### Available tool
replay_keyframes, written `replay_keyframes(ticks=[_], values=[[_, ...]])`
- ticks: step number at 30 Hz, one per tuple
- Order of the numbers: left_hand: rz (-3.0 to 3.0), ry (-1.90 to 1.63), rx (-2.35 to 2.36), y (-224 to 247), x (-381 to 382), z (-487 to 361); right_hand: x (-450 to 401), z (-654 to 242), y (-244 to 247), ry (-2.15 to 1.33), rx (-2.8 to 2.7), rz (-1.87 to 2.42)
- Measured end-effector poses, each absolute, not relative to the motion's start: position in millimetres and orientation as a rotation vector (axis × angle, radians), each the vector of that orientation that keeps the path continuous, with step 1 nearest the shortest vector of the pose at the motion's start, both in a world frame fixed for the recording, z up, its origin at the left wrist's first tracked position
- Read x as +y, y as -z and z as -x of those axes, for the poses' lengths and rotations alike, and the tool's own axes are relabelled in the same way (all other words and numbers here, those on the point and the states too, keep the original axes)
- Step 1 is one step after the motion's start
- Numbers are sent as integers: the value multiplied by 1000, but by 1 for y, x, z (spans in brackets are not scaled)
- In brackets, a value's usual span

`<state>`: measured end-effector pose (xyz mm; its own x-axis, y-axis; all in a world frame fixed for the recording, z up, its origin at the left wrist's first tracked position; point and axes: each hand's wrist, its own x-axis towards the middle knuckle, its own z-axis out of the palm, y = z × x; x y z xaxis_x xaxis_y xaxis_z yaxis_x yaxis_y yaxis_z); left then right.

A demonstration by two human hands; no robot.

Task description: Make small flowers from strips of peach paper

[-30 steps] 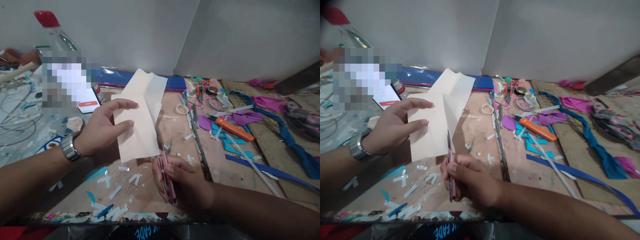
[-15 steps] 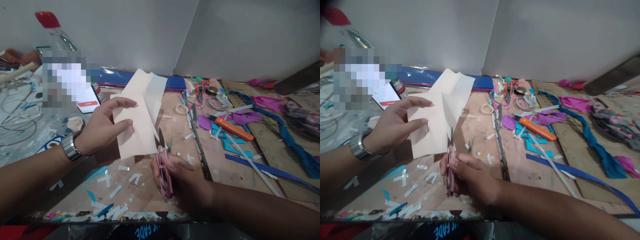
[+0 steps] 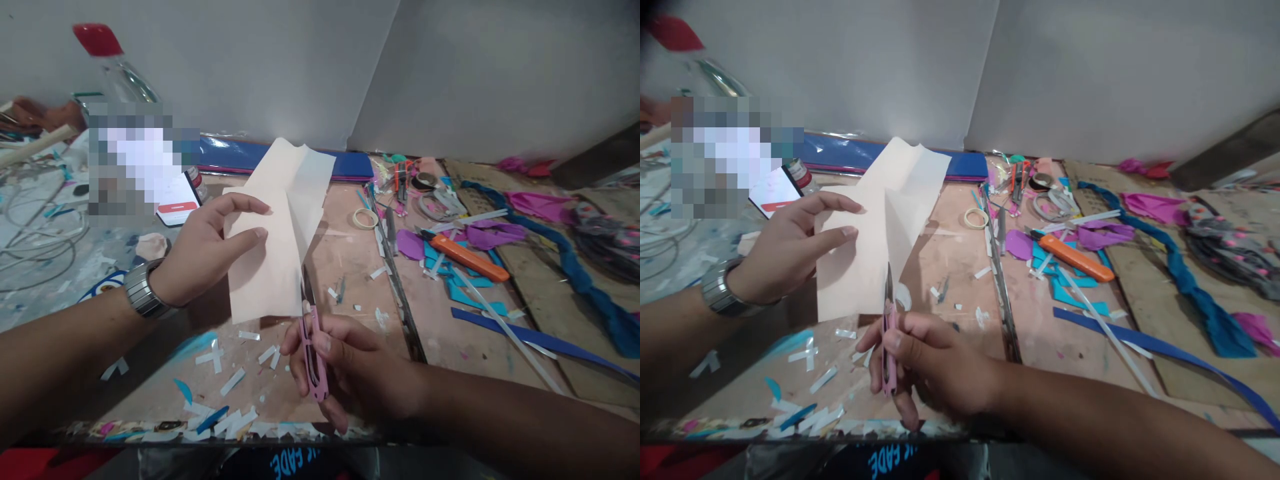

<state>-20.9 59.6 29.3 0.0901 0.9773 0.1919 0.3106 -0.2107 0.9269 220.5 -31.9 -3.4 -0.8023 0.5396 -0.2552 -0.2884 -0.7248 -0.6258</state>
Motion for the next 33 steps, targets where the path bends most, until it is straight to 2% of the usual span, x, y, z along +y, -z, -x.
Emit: replay_keyframes(ticks=[25,33], values=[[-1854,-1186,1257,-31,60,19,-33,-220,0,-2339,-983,739],[-1808,-1191,1238,-32,58,18,-32,-220,3,-2376,-914,623]])
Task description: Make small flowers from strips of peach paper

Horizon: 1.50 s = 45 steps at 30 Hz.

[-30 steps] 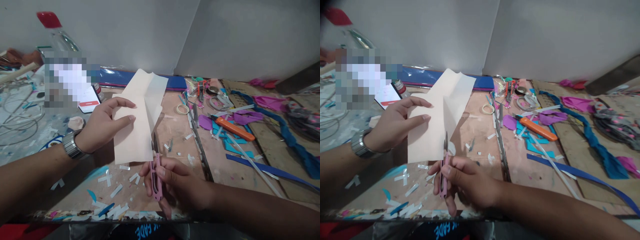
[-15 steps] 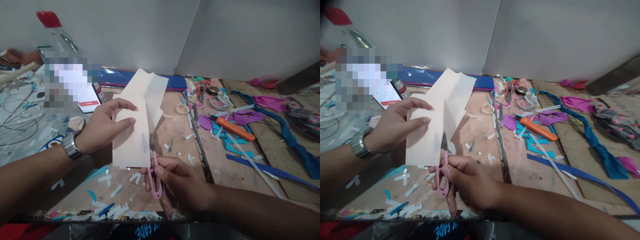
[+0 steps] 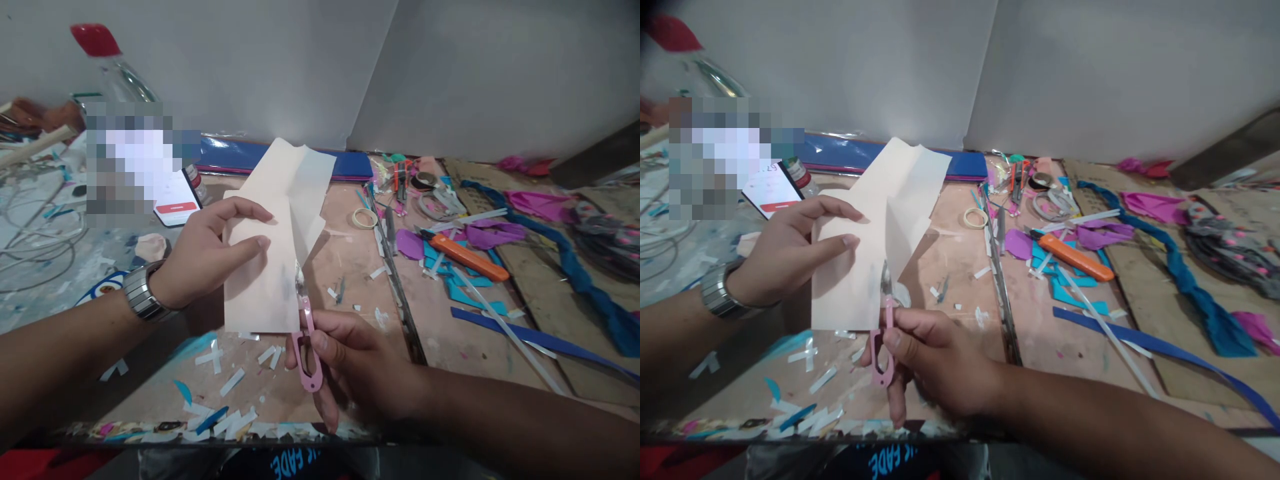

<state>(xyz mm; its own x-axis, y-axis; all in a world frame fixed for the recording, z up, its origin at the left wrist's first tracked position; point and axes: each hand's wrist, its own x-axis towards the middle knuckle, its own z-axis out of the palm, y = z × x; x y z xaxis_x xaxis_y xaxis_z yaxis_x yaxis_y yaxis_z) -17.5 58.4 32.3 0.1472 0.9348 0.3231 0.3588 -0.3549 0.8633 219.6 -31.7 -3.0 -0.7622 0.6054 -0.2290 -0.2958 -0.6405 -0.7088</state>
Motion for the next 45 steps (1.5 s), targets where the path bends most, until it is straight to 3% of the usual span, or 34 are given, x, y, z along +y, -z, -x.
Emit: replay_keyframes(ticks=[45], values=[[-1788,-1070,1153,-30,56,22,-37,-217,14,-2542,-841,417]])
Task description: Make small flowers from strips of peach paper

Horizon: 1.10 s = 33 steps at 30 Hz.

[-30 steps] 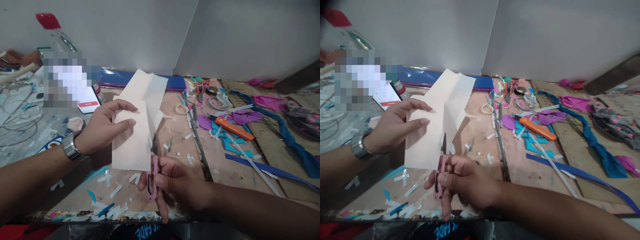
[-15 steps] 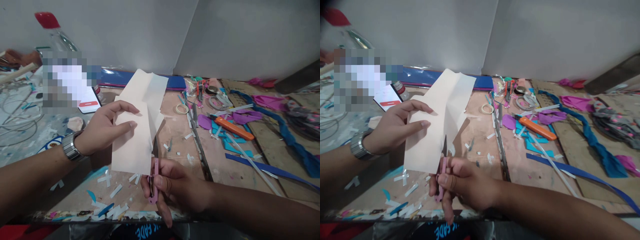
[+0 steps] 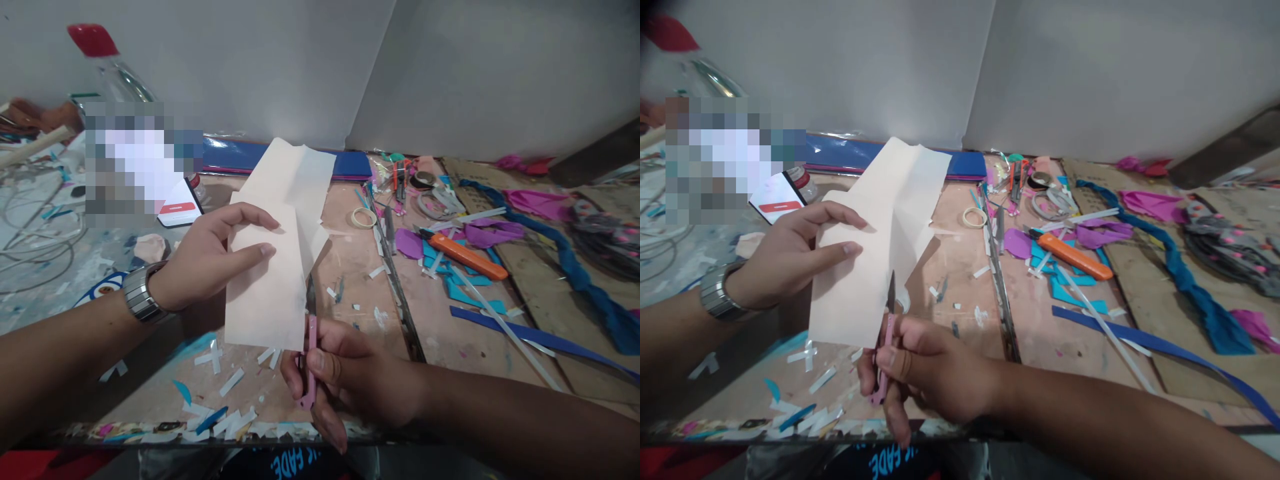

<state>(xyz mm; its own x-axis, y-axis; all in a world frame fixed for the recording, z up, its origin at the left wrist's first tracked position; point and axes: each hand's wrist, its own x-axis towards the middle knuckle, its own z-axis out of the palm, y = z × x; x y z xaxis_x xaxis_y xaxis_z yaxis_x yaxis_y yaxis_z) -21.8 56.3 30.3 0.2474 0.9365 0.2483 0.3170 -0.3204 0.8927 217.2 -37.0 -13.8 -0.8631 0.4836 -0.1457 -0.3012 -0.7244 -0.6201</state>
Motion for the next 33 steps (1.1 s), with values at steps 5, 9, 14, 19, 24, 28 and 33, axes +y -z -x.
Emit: replay_keyframes(ticks=[5,9,14,19,24,28,33], values=[[-1785,-1070,1137,-30,57,21,-36,-217,13,-2525,-835,404],[-1790,-1072,1129,-31,57,21,-36,-217,12,-2538,-825,401],[-1785,-1066,1140,-31,57,22,-37,-217,9,-2528,-793,450],[-1786,-1079,1131,-30,57,21,-37,-218,12,-2546,-795,418],[-1795,-1074,1123,-30,57,20,-38,-218,13,-2538,-800,420],[-1800,-1074,1122,-30,57,20,-37,-217,12,-2534,-823,361],[-1796,-1065,1120,-30,56,21,-37,-218,12,-2529,-819,429]])
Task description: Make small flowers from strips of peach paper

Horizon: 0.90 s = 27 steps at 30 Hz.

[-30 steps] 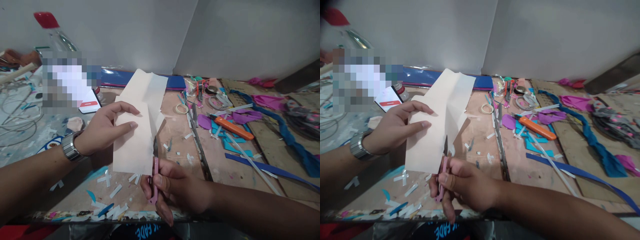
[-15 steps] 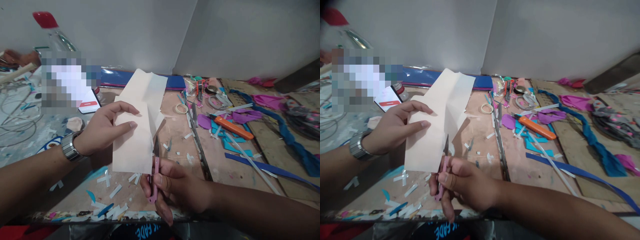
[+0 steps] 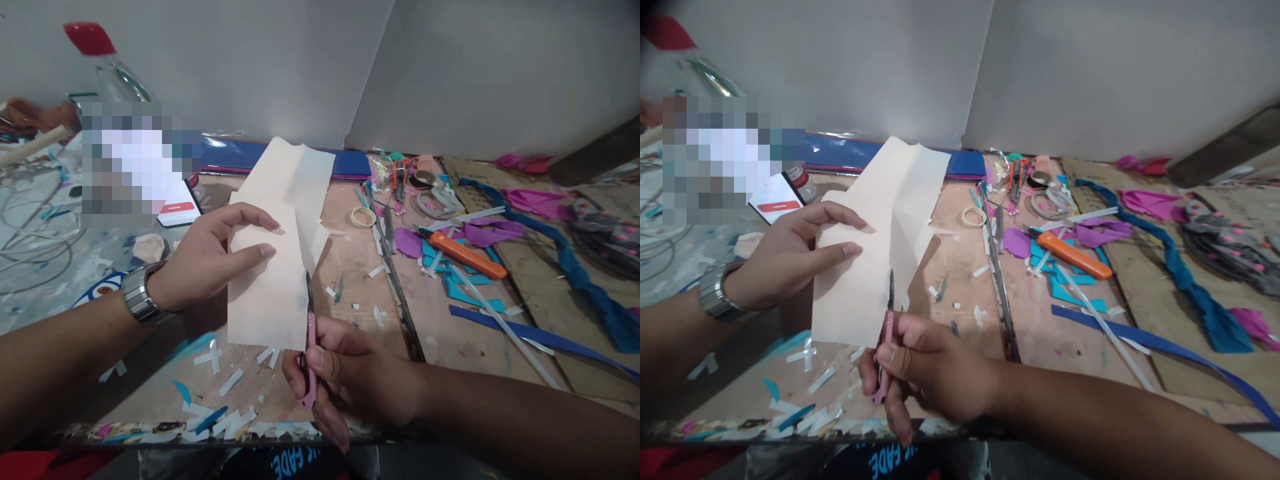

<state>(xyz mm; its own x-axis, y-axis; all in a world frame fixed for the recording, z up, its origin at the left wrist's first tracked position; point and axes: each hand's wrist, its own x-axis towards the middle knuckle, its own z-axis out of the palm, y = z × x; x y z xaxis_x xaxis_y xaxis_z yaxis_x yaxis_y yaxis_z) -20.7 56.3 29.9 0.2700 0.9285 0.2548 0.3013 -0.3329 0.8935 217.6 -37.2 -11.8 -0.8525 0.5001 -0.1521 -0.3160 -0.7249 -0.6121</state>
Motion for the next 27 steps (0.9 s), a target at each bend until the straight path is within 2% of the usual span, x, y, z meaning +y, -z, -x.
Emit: replay_keyframes(ticks=[27], values=[[-1794,-1101,1162,-29,57,21,-37,-218,8,-2523,-799,406]])
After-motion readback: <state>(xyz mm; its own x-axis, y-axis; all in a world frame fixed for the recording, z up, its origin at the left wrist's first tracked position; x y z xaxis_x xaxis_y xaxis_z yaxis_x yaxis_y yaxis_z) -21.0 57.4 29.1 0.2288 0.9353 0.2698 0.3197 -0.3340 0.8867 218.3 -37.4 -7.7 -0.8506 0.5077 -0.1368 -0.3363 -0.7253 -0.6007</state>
